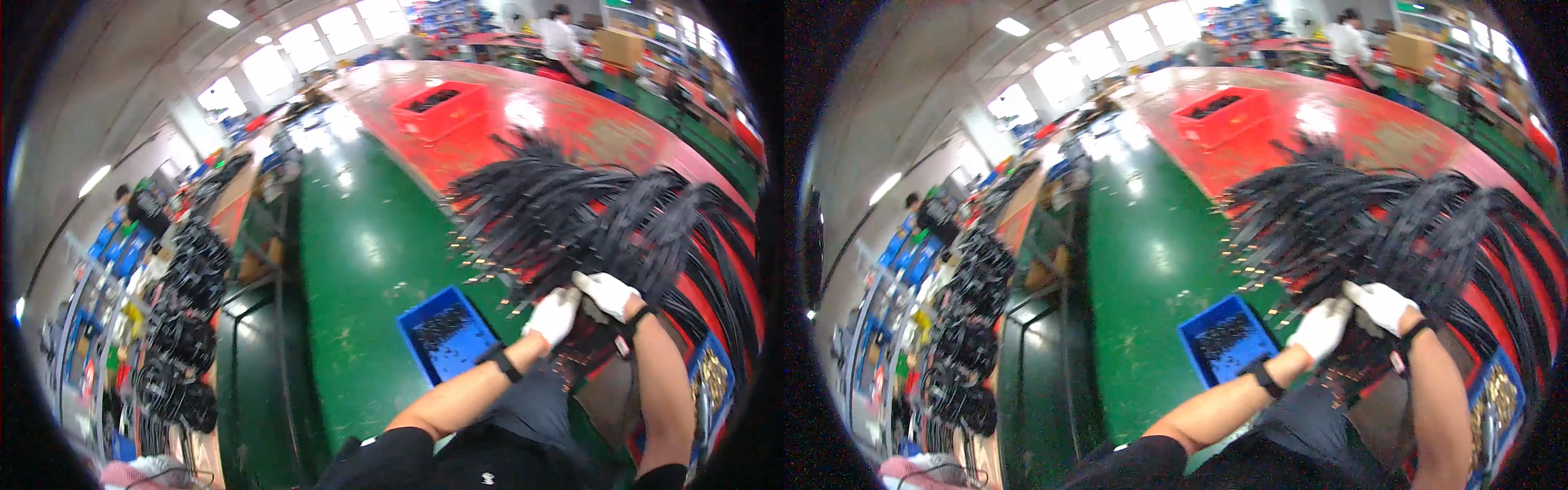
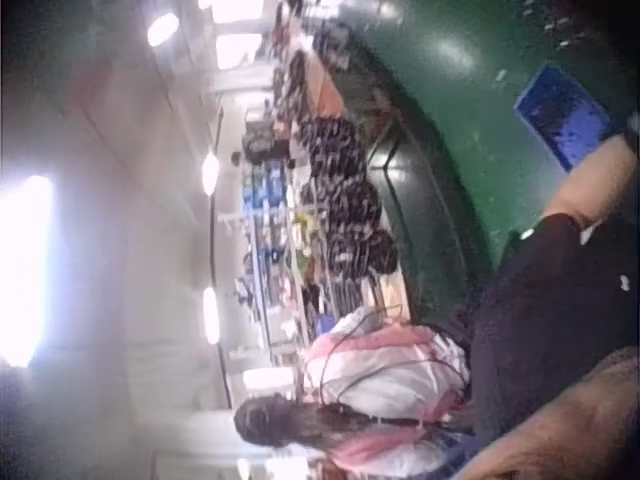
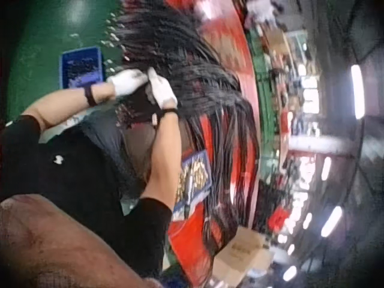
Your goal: The recorder is attaching metal connectors to the ends of black electrical cables using a pneumatic crimping tool at a factory workstation.
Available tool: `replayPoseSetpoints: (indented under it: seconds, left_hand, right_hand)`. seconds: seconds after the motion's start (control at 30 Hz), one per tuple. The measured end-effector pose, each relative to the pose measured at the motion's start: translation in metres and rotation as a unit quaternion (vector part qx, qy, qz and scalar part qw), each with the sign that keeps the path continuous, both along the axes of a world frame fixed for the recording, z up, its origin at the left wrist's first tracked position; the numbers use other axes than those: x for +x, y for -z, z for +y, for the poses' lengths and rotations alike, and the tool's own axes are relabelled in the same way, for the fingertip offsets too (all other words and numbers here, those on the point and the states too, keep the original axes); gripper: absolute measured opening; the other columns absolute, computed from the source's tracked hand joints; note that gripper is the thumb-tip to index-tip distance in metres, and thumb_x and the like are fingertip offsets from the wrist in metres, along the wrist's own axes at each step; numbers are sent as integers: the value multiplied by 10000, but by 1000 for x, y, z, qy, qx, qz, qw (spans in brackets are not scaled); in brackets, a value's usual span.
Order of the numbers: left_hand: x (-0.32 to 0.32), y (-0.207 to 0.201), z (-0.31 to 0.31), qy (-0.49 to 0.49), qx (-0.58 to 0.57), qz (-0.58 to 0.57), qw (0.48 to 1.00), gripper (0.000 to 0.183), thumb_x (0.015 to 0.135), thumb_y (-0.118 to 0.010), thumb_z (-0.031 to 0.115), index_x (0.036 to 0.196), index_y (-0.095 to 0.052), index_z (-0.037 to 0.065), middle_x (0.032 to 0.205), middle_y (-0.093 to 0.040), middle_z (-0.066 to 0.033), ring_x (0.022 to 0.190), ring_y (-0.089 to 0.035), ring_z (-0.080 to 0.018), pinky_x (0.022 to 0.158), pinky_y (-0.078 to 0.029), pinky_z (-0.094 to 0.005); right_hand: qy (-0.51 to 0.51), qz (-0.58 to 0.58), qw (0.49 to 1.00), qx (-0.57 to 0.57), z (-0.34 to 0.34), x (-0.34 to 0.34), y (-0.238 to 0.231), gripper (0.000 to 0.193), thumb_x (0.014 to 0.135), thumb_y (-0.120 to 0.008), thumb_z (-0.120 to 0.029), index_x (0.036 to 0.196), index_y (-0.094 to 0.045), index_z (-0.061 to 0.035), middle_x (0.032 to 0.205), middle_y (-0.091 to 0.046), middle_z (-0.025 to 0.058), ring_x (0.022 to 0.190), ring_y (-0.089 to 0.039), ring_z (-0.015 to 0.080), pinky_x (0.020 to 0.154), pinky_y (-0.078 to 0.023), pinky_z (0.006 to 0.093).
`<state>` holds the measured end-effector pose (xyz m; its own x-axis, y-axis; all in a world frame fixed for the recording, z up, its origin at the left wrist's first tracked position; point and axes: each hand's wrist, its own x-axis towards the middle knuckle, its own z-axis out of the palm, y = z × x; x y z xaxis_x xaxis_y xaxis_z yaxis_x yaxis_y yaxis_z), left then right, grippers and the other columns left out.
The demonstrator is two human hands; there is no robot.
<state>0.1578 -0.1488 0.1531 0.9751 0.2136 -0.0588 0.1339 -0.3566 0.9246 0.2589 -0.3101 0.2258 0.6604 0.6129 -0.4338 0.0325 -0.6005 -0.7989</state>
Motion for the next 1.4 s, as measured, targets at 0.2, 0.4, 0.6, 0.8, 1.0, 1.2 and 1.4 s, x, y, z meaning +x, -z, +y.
replayPoseSetpoints:
  seconds: [0.2, 0.4, 0.6, 0.8, 1.0, 1.2, 1.4]
  left_hand:
    - [8, 17, -13, -49, -125, -28, 991, 527, 1149, -520, 452, 1034, -719, -21, 931, -730, -227, 893, -686, -334, 841, -509, -485]
    - [0, 19, -23, -87, -89, -59, 990, 544, 1148, -522, 441, 966, -712, -35, 883, -717, -288, 867, -715, -423, 811, -515, -511]
    - [-7, 12, -19, -63, -18, -31, 997, 525, 1133, -510, 423, 1020, -738, -36, 985, -737, -323, 975, -732, -470, 853, -528, -529]
    - [-121, 35, 52, 4, 360, -242, 901, 126, 961, -636, 175, 947, -717, 80, 916, -730, -184, 822, -732, -383, 730, -595, -491]
    - [-124, 39, 138, -260, -185, 24, 947, 330, 1155, -608, 391, 1131, -733, 86, 847, -626, 18, 754, -608, -83, 629, -533, -275]
    - [-118, 56, 149, -291, 402, -114, 860, 343, 1075, -710, 272, 1289, -755, 8, 1214, -794, -194, 1047, -783, -330, 989, -604, -405]
    - [-106, -18, 47, -77, 233, -178, 953, 212, 997, -789, 244, 1090, -800, 54, 1059, -804, -168, 978, -784, -366, 906, -621, -434]
  right_hand:
    - [154, 98, 981, 71, 10, -4, 6, 471, 1019, -786, -494, 816, -662, -87, 605, -506, -13, 434, -391, 128, 422, -277, 333]
    - [170, 101, 975, 98, 9, -1, 13, 420, 1003, -805, -372, 738, -646, -88, 592, -530, 29, 418, -425, 160, 413, -296, 348]
    - [158, 119, 974, 111, 5, -6, 8, 403, 1018, -780, -361, 730, -648, -110, 549, -479, -10, 405, -395, 144, 412, -263, 346]
    - [53, -54, 997, 36, 15, -5, 0, 529, 1051, -693, -533, 763, -698, -89, 589, -560, 9, 472, -484, 153, 482, -365, 376]
    - [36, 99, 985, 135, -18, 14, 24, 416, 975, -793, -433, 897, -731, -30, 671, -578, 18, 482, -457, 116, 456, -344, 333]
    - [-163, -326, 922, -133, -17, -17, 0, 435, 937, -684, -301, 1342, -756, -159, 1257, -781, 170, 1141, -742, 395, 1013, -596, 469]
    - [-230, -454, 854, -112, -15, -19, 22, 416, 963, -712, -373, 1330, -702, -176, 1180, -706, 136, 1090, -737, 376, 947, -603, 514]
